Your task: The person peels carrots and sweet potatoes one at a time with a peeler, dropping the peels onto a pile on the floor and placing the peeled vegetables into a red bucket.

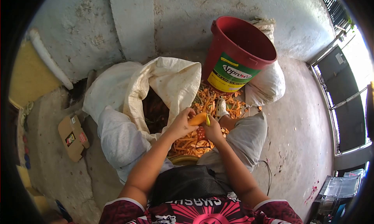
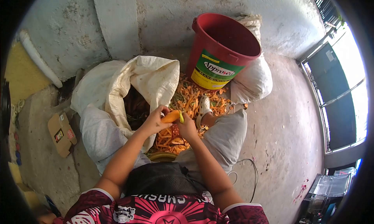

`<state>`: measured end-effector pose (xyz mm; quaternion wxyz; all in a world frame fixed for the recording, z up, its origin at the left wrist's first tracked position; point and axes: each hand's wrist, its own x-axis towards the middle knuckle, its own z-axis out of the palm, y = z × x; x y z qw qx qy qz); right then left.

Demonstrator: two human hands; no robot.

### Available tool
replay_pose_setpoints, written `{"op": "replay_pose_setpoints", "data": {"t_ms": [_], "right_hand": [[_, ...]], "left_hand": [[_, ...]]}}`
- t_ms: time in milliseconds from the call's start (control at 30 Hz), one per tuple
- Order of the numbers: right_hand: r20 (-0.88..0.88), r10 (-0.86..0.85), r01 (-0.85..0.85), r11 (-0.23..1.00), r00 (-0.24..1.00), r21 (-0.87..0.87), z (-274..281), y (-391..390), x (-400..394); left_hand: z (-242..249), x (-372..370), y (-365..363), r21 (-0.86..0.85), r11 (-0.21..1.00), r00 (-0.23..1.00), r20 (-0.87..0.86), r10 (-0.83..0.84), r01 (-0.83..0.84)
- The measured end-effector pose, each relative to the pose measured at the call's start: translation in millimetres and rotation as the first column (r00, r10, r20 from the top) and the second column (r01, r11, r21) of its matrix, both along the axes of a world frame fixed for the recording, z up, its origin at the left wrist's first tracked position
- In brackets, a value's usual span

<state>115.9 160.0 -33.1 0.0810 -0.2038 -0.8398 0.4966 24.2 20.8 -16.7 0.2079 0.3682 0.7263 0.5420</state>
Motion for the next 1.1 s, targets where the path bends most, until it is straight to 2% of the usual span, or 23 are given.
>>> {"op": "replay_pose_setpoints", "data": {"t_ms": [100,200,300,400,500,800,1000,1100], "right_hand": [[0.016,-0.011,0.011,1.000,1.000,-0.025,7,-3,1],[0.020,0.004,-0.003,0.997,1.000,-0.078,26,-12,4],[0.031,0.051,-0.053,0.995,0.998,0.079,3,-4,4],[0.091,0.081,-0.077,0.996,0.993,-0.037,4,0,5],[0.176,0.038,-0.042,0.999,0.984,0.016,20,-2,4],[0.115,0.011,-0.010,1.000,0.993,-0.008,19,-4,3],[0.040,-0.031,0.031,1.000,0.999,-0.003,10,-3,2],[0.156,0.012,-0.015,1.000,0.988,0.019,16,1,1]], "left_hand": [[-8,4,2,-0.071,0.997,0.996,-0.080,0.027,-0.033],[0,4,0,-0.248,0.968,0.996,-0.089,0.021,-0.043],[3,2,-1,-0.225,0.970,0.995,-0.061,0.076,-0.088],[8,-1,-1,-0.144,0.984,0.994,0.020,0.111,-0.107],[16,0,-2,-0.087,0.991,0.995,-0.001,0.099,-0.098],[14,-2,-3,-0.066,0.995,0.995,0.062,0.073,-0.069],[7,-5,1,-0.085,0.990,0.993,0.029,0.117,-0.114],[11,-8,0,-0.094,0.993,0.998,-0.012,0.068,-0.068]]}}
